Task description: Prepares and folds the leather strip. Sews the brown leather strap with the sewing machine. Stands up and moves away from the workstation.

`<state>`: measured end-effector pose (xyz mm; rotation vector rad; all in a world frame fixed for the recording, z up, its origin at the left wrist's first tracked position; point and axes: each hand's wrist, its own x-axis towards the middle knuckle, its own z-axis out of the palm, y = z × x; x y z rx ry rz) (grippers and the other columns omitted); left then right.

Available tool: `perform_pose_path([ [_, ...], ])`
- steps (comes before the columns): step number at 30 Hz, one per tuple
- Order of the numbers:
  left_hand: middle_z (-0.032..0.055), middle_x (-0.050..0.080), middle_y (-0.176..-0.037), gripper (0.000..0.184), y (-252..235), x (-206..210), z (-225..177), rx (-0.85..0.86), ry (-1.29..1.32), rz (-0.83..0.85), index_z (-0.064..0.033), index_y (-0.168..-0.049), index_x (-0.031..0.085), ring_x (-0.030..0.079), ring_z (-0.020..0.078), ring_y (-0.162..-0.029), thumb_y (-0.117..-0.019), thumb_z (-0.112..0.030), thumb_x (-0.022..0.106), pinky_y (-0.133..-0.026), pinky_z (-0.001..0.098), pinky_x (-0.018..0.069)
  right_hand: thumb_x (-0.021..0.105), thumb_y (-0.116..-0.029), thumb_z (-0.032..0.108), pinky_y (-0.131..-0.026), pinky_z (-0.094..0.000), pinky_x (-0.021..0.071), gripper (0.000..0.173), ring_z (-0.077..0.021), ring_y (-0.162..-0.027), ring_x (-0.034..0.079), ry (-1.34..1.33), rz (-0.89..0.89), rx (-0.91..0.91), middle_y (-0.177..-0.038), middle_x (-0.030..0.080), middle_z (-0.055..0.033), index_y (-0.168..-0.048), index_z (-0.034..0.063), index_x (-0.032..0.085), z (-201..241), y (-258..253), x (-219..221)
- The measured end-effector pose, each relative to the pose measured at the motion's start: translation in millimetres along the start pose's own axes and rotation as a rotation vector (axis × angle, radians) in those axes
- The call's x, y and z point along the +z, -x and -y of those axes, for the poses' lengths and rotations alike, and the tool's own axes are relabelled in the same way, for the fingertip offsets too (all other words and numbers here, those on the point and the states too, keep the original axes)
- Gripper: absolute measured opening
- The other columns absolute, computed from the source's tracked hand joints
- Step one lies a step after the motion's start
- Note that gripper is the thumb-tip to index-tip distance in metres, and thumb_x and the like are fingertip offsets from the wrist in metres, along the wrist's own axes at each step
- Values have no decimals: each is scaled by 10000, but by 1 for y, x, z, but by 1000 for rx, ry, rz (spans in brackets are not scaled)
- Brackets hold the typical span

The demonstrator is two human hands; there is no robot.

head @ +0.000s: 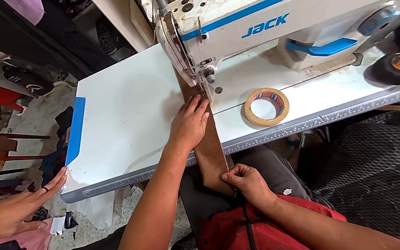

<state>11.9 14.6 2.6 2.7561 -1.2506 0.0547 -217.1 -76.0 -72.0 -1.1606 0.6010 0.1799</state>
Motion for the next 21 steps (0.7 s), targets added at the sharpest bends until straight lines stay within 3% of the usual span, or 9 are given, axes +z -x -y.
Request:
perform_pose_path([
  [4, 41, 398, -1636, 481, 0, 0, 0, 5, -9, -2, -241, -1520, 517, 340, 238, -1527, -1108, -417, 344, -1230, 476, 318, 842, -848, 216, -673, -322, 587, 279, -162, -695, 689, -62, 14, -2, -778, 706, -73, -961, 51, 648, 0, -1, 2],
  [8, 39, 386, -1643, 480, 0, 0, 0, -9, 0, 10, -246, -1527, 510, 327, 243, -1533, -1111, -414, 339, -1232, 471, 314, 811, -881, 216, -825, -330, 625, 359, -164, -880, 749, -62, 63, -1, -949, 774, -70, -1176, 51, 689, 3, -1, 3],
  [10, 37, 378, -1647, 482, 0, -1, 0, -16, -1, 17, -246, -1531, 505, 322, 247, -1535, -1111, -416, 339, -1231, 472, 315, 778, -908, 243, -819, -313, 617, 241, -128, -873, 741, -6, 64, -18, -930, 777, -39, -1082, 76, 768, 3, -1, 3],
  [13, 33, 376, -1649, 483, 0, -1, 0, -16, -9, 17, -248, -1532, 504, 320, 252, -1536, -1111, -418, 338, -1226, 479, 323, 757, -918, 269, -774, -303, 601, 161, -101, -823, 723, 49, 53, -34, -863, 762, -11, -957, 116, 790, 4, -2, 3],
  [21, 46, 379, -1647, 483, 0, 1, 2, -2, -3, 9, -238, -1532, 505, 319, 279, -1536, -1112, -411, 340, -1221, 497, 327, 746, -913, 285, -775, -307, 595, 169, -98, -816, 718, 60, 49, -79, -834, 755, -3, -918, 121, 785, 3, -5, 4],
])
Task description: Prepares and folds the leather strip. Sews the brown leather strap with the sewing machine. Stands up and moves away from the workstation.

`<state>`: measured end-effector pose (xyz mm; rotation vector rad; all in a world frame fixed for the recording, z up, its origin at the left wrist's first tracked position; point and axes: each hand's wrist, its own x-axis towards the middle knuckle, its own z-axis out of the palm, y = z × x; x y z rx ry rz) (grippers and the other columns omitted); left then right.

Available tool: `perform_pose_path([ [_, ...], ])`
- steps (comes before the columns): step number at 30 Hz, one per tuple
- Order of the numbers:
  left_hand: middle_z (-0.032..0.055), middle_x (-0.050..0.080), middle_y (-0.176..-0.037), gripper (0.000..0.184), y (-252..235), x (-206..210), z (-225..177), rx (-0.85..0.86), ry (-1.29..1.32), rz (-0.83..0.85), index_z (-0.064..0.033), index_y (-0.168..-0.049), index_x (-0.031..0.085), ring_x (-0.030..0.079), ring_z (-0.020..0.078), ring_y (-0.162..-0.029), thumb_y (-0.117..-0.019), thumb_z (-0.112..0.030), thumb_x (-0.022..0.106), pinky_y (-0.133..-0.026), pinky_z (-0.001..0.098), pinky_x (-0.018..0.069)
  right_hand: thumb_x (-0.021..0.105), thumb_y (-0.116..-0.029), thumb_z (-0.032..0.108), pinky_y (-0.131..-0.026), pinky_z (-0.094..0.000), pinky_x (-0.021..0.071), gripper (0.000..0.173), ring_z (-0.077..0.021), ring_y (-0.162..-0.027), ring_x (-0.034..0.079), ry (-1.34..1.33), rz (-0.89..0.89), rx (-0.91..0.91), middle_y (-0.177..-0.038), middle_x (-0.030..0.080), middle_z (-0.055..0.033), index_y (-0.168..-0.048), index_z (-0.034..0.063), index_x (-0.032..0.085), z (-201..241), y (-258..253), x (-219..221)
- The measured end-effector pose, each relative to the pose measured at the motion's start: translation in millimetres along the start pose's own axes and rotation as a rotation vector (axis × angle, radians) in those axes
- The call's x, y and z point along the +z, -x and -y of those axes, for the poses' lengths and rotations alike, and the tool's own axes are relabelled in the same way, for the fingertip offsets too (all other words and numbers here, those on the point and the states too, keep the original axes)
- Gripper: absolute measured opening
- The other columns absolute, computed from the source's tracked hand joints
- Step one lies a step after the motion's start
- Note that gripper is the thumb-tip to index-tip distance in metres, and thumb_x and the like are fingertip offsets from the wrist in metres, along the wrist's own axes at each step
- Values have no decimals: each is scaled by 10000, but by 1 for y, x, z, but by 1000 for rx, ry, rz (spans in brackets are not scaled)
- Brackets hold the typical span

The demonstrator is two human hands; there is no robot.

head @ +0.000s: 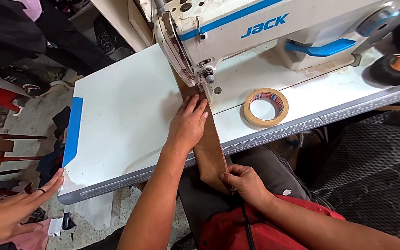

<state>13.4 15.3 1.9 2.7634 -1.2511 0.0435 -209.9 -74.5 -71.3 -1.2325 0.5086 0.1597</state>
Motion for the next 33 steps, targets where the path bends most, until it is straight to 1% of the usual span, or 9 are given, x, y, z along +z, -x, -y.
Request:
perform_pose_path([
  [6, 33, 371, -1652, 483, -1, -3, 0, -5, -16, 25, -260, -1538, 496, 310, 283, -1539, -1113, -420, 330, -1204, 504, 350, 750, -908, 285, -734, -283, 589, 161, -79, -777, 711, 24, -15, 18, -815, 750, 10, -927, 129, 782, 5, -1, 6],
  [15, 34, 382, -1647, 483, 0, -4, 1, 6, -35, 14, -260, -1534, 502, 327, 290, -1532, -1114, -418, 324, -1197, 503, 362, 762, -897, 290, -687, -271, 574, 162, -77, -732, 697, 41, -33, 22, -796, 745, 13, -927, 132, 784, 9, -3, 8],
  [19, 30, 379, -1648, 481, -1, -5, 0, 2, -47, 28, -263, -1535, 498, 323, 283, -1534, -1114, -416, 325, -1199, 492, 362, 757, -902, 297, -654, -273, 560, 160, -77, -694, 679, 46, -38, 13, -781, 736, 11, -921, 140, 783, 11, -4, 9],
  [24, 36, 377, -1649, 480, -1, -5, -1, -3, -45, 28, -258, -1535, 500, 322, 295, -1533, -1114, -415, 332, -1191, 501, 371, 762, -899, 301, -652, -280, 563, 157, -81, -692, 682, 57, -44, 9, -778, 738, 14, -917, 147, 785, 12, -7, 9],
  [27, 43, 369, -1652, 481, -2, -6, -1, 0, -38, 41, -250, -1536, 497, 314, 312, -1535, -1114, -411, 331, -1185, 518, 374, 755, -906, 311, -612, -287, 543, 163, -85, -638, 651, 68, -47, 3, -747, 717, 16, -917, 151, 780, 12, -8, 9],
  [29, 44, 368, -1653, 481, -2, -6, -1, -3, -35, 46, -249, -1536, 497, 311, 311, -1536, -1114, -410, 332, -1186, 516, 373, 760, -902, 314, -611, -287, 545, 162, -86, -641, 654, 69, -51, 2, -746, 718, 18, -917, 154, 783, 12, -8, 10],
  [32, 38, 369, -1653, 480, -2, -7, -1, -4, -44, 49, -252, -1535, 497, 315, 311, -1535, -1114, -413, 330, -1182, 519, 376, 764, -897, 317, -640, -292, 561, 157, -87, -677, 674, 70, -58, 4, -763, 728, 19, -922, 165, 788, 14, -10, 10],
  [33, 38, 365, -1654, 481, -2, -7, -1, -4, -44, 52, -253, -1536, 495, 311, 312, -1536, -1114, -413, 330, -1184, 519, 373, 765, -897, 316, -631, -293, 554, 155, -89, -668, 668, 67, -63, 4, -758, 724, 17, -919, 164, 787, 14, -10, 10],
])
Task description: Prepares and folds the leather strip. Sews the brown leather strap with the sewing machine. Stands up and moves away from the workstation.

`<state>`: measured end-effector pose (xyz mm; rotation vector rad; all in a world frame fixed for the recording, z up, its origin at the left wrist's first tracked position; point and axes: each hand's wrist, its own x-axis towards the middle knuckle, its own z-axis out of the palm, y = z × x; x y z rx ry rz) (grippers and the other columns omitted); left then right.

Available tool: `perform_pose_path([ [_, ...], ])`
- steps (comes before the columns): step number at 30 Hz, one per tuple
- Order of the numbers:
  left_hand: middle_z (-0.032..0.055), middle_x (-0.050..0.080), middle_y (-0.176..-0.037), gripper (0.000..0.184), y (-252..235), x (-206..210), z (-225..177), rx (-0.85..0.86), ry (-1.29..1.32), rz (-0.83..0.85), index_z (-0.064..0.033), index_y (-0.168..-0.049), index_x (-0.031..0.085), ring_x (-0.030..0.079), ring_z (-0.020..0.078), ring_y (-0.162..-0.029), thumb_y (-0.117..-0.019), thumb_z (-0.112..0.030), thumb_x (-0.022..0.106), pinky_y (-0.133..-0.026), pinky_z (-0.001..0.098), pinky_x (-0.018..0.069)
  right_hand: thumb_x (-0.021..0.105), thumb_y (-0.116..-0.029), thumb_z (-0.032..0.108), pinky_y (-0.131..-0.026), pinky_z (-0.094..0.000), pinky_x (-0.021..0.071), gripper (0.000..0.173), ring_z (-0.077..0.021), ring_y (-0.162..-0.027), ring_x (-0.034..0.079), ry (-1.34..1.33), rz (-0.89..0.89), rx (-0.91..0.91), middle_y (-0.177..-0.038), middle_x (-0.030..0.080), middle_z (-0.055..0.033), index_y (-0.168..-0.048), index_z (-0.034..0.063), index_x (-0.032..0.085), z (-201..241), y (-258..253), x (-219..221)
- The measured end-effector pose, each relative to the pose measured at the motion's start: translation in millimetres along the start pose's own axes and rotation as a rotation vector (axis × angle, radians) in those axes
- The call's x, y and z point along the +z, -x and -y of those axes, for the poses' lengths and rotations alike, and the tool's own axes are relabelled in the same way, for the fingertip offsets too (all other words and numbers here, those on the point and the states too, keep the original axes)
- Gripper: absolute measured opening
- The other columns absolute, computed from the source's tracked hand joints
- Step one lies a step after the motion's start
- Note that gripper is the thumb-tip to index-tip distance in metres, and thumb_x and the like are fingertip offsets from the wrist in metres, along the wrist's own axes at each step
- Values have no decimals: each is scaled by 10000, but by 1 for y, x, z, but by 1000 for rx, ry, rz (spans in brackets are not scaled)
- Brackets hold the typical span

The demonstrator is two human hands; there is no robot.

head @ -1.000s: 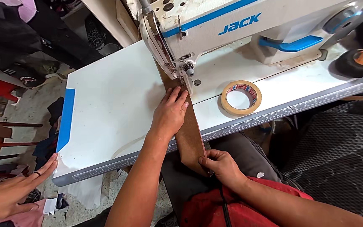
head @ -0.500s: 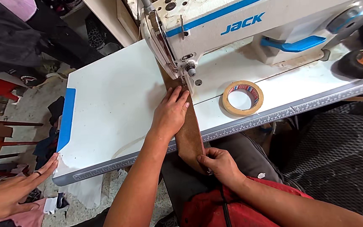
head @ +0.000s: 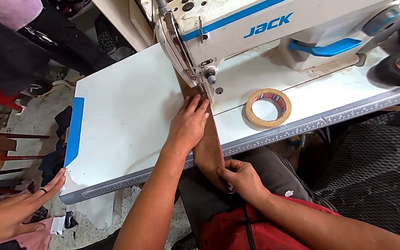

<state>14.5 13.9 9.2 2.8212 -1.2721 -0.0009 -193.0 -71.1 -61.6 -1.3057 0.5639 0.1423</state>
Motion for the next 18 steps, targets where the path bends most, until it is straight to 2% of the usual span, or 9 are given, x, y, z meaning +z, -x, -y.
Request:
perform_pose_path([
  [5, 35, 361, -1657, 482, 0, 1, 0, -4, -5, 3, -256, -1541, 488, 307, 307, -1538, -1115, -410, 322, -1185, 515, 372, 774, -896, 316, -633, -289, 557, 154, -89, -667, 669, -2, -14, 3, -761, 728, 18, -934, 168, 793, 1, -1, 0],
  [8, 35, 367, -1654, 484, 0, 1, 0, -2, -6, -5, -257, -1539, 492, 312, 305, -1537, -1114, -415, 322, -1186, 510, 375, 776, -903, 294, -578, -279, 534, 148, -97, -609, 641, -29, -24, -1, -735, 714, -1, -937, 151, 788, 2, -2, 1],
  [13, 34, 364, -1656, 488, 1, 2, 0, 1, -7, -13, -255, -1540, 491, 311, 309, -1536, -1112, -421, 325, -1181, 512, 379, 780, -911, 275, -634, -294, 581, 140, -113, -679, 694, -44, -42, 1, -770, 739, -16, -929, 137, 790, 6, -2, 1],
  [18, 29, 366, -1655, 492, 1, 3, -2, -18, 10, -22, -257, -1543, 490, 309, 298, -1538, -1110, -429, 330, -1191, 508, 366, 782, -905, 278, -733, -303, 607, 132, -104, -778, 724, -34, -50, -12, -815, 757, 1, -934, 150, 791, 6, -2, -1],
])
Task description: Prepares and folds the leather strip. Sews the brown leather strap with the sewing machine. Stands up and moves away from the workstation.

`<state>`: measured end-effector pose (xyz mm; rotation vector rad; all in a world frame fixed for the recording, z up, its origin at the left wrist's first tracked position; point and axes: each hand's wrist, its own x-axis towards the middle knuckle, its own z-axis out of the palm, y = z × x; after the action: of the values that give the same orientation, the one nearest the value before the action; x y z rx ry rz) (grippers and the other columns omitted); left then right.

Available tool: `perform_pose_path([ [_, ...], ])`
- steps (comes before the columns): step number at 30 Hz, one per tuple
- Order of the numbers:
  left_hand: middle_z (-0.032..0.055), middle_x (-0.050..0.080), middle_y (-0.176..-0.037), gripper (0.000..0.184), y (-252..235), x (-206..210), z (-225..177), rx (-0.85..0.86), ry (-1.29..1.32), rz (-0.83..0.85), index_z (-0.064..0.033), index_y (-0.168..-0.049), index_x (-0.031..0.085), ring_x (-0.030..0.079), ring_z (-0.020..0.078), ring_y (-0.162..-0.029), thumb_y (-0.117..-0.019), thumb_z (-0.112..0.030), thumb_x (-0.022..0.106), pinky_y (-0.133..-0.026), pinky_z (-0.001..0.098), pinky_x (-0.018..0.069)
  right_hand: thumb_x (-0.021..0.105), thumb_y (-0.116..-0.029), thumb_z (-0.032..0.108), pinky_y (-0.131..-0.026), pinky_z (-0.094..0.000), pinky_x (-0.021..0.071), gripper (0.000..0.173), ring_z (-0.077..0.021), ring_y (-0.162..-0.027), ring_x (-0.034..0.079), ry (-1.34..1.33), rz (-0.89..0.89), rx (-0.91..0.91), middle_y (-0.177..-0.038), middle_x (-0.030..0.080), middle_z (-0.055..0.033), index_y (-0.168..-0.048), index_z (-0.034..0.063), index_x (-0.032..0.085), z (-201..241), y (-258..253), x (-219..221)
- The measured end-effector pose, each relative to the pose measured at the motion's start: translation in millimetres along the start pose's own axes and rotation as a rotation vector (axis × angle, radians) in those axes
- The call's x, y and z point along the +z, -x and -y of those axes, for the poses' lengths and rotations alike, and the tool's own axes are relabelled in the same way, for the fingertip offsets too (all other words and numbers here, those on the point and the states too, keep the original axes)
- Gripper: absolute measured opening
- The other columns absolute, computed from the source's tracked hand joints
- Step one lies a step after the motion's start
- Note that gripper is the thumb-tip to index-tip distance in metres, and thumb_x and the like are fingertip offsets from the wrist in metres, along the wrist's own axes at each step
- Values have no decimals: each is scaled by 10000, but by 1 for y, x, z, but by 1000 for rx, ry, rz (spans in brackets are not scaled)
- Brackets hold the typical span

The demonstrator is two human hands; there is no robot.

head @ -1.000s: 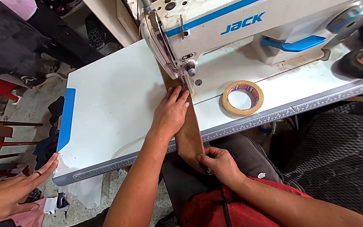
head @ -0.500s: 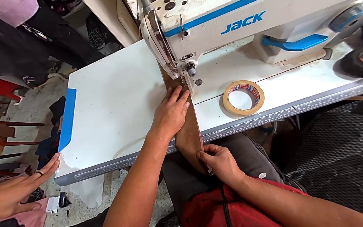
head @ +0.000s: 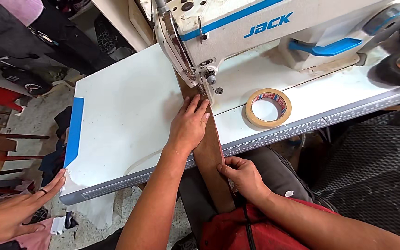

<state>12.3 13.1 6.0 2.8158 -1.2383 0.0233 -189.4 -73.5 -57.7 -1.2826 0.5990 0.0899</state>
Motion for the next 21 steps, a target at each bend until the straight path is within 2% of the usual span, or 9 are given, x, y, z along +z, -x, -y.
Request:
perform_pose_path([
  [11, 26, 371, -1653, 495, -1, 0, -2, -16, 8, -3, -242, -1540, 494, 302, 291, -1542, -1108, -430, 342, -1199, 507, 358, 761, -905, 325, -744, -309, 613, 166, -97, -787, 727, 17, 3, -13, -818, 757, 14, -931, 163, 783, 0, 0, -1],
  [15, 23, 339, -1669, 518, -1, 0, -4, -35, 1, 19, -242, -1568, 453, 267, 292, -1556, -1111, -444, 319, -1216, 506, 329, 823, -862, 395, -755, -294, 623, 282, -93, -796, 731, 41, 37, 3, -849, 758, 16, -985, 152, 749, 2, 4, 0],
  [18, 25, 333, -1672, 520, 0, 1, -3, -33, 11, 11, -238, -1576, 441, 266, 296, -1556, -1111, -439, 322, -1213, 507, 333, 819, -863, 423, -723, -286, 608, 265, -70, -753, 719, 132, 37, 27, -800, 751, 40, -908, 168, 766, 7, 5, -1],
  [21, 18, 317, -1679, 526, -2, 1, -3, -37, -5, 21, -250, -1586, 422, 249, 289, -1562, -1111, -445, 307, -1221, 502, 321, 788, -888, 445, -706, -281, 597, 262, -50, -740, 710, 185, 46, 30, -789, 750, 56, -891, 183, 782, 12, 5, -3],
])
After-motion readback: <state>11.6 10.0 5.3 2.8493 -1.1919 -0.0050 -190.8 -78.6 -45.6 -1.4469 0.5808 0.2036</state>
